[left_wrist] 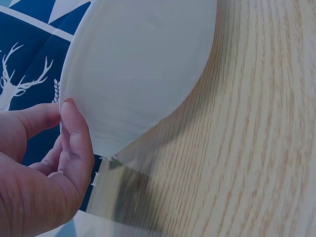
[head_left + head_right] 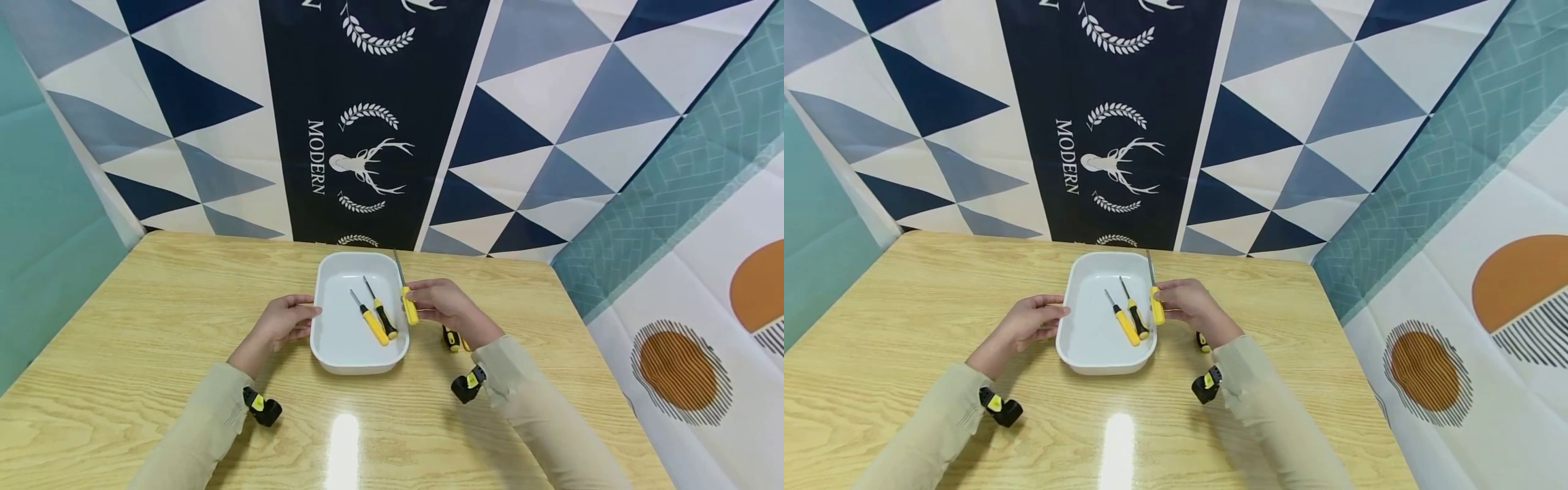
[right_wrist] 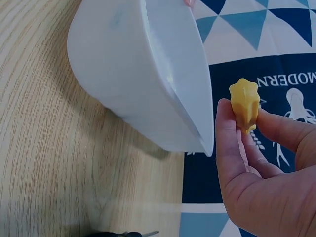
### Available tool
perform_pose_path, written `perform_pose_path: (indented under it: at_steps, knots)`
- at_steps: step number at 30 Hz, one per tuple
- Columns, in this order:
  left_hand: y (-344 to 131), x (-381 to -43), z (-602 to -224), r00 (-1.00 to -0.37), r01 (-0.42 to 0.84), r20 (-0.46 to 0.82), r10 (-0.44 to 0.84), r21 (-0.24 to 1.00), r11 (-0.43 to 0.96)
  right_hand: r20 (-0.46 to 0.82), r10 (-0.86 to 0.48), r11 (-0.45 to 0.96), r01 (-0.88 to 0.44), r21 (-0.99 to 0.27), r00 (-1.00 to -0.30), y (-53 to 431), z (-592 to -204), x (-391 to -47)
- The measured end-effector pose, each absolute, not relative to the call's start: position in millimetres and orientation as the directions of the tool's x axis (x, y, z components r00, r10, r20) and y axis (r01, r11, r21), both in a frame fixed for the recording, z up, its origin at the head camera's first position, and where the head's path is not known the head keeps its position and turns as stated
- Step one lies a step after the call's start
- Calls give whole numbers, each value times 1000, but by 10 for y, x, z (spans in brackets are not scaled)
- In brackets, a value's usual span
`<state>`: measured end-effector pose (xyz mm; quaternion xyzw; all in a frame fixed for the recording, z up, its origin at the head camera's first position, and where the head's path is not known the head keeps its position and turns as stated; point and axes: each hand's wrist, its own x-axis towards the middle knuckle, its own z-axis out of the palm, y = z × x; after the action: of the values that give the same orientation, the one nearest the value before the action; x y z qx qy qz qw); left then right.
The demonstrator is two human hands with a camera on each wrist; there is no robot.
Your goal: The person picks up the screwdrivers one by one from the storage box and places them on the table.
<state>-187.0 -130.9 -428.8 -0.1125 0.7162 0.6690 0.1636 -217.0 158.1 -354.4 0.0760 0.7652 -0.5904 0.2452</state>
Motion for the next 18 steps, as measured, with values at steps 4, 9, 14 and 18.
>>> perform_pose_path:
  at_steps: [4, 9, 14, 18]
  knots:
    - [-1300, -1866, -4285, -922, -381, -385, 49, 922, 75, -466, -155, 299, 408, -862, -871, 1638, -3545, -2173]
    - [-1294, -1853, -4287, -921, -383, -387, 46, 921, 76, -451, -163, 278, 398, -874, -878, 1729, -3565, -2182]
    - [-1304, -1845, -4290, -924, -374, -378, 50, 924, 82, -443, -169, 267, 391, -881, -881, 1820, -3583, -2175]
    - [-1298, -1843, -4280, -925, -372, -376, 51, 925, 83, -441, -171, 268, 389, -881, -881, 1886, -3591, -2162]
